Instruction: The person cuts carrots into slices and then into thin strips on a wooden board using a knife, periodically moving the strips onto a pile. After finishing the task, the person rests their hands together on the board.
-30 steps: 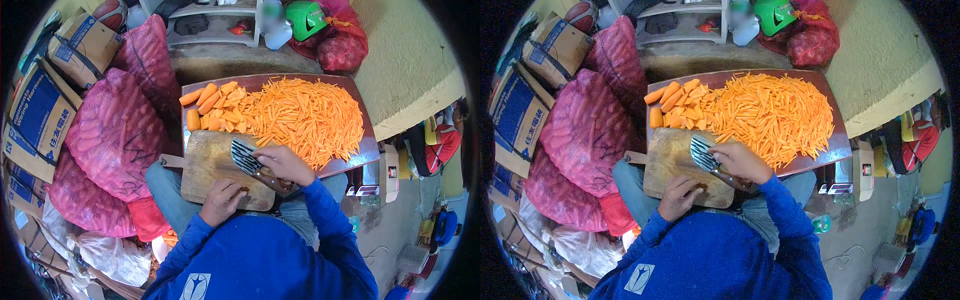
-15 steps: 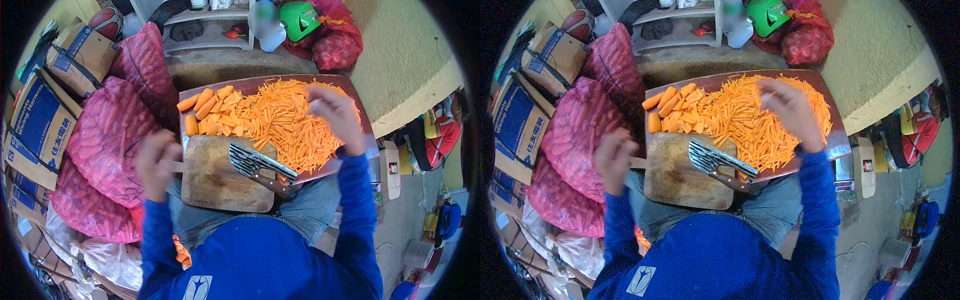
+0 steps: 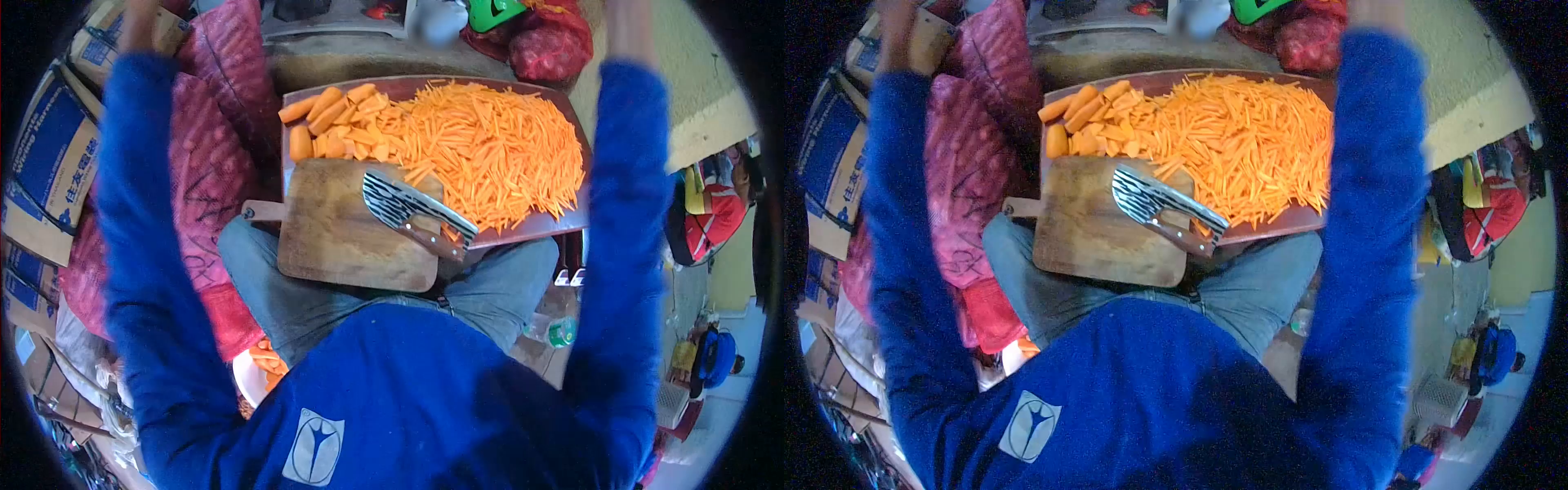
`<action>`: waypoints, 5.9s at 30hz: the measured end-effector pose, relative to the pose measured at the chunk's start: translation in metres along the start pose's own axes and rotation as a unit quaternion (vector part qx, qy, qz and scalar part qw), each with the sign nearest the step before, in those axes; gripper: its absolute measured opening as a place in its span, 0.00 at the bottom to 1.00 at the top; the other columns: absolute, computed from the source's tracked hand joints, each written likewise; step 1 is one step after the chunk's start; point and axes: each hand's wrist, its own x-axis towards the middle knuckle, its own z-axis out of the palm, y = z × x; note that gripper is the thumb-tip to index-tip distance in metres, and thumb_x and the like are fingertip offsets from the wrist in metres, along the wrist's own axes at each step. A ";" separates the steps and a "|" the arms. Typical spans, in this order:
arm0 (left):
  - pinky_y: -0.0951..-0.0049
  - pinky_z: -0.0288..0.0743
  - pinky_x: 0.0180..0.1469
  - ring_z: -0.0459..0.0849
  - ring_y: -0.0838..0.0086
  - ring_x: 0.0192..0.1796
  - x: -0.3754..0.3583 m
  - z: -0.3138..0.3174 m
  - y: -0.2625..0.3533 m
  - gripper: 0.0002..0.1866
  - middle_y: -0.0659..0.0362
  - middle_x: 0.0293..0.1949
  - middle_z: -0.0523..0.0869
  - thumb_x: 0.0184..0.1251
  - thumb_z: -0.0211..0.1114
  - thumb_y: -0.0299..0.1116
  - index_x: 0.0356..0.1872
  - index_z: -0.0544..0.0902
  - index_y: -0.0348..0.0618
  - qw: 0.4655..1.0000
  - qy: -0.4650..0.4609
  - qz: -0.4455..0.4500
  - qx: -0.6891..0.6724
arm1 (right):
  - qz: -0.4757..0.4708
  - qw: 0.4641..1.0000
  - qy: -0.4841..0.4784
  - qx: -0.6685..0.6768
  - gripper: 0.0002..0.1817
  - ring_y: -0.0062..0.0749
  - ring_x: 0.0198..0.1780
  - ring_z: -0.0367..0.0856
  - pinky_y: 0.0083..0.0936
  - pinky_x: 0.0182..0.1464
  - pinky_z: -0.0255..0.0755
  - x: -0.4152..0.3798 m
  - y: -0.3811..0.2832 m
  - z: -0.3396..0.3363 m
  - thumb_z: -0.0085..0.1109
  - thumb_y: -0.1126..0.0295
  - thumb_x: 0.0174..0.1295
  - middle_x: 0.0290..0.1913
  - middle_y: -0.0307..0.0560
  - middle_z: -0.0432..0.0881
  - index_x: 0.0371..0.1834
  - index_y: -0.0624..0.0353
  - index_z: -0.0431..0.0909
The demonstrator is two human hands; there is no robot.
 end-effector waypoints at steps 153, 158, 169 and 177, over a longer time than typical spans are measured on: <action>0.50 0.76 0.76 0.68 0.55 0.86 -0.399 0.006 0.013 0.35 0.62 0.90 0.61 0.76 0.63 0.42 0.84 0.74 0.81 0.704 -0.507 0.494 -0.060 | -0.444 0.744 -0.498 -0.039 0.30 0.61 0.86 0.64 0.79 0.82 0.57 -0.347 0.045 0.165 0.56 0.61 0.75 0.89 0.47 0.62 0.81 0.27 0.75; 0.47 0.74 0.78 0.69 0.53 0.85 -0.429 -0.018 0.103 0.34 0.63 0.88 0.65 0.75 0.64 0.39 0.82 0.76 0.78 0.658 -0.517 0.518 -0.178 | -0.437 0.685 -0.582 -0.012 0.30 0.59 0.87 0.61 0.75 0.84 0.60 -0.414 0.005 0.138 0.54 0.56 0.76 0.87 0.47 0.61 0.82 0.30 0.73; 0.40 0.69 0.82 0.71 0.50 0.84 -0.352 0.041 0.000 0.31 0.65 0.84 0.73 0.75 0.64 0.33 0.78 0.82 0.72 0.687 -0.504 0.512 -0.112 | -0.464 0.719 -0.514 -0.065 0.30 0.66 0.90 0.56 0.71 0.84 0.61 -0.329 0.149 0.214 0.50 0.52 0.80 0.90 0.57 0.56 0.85 0.28 0.70; 0.37 0.64 0.86 0.69 0.47 0.86 -0.318 0.060 -0.052 0.31 0.68 0.84 0.73 0.73 0.66 0.33 0.77 0.83 0.73 0.700 -0.520 0.476 -0.112 | -0.328 0.814 -0.477 -0.049 0.26 0.69 0.87 0.62 0.57 0.88 0.59 -0.289 0.146 0.233 0.59 0.46 0.80 0.92 0.58 0.55 0.79 0.28 0.78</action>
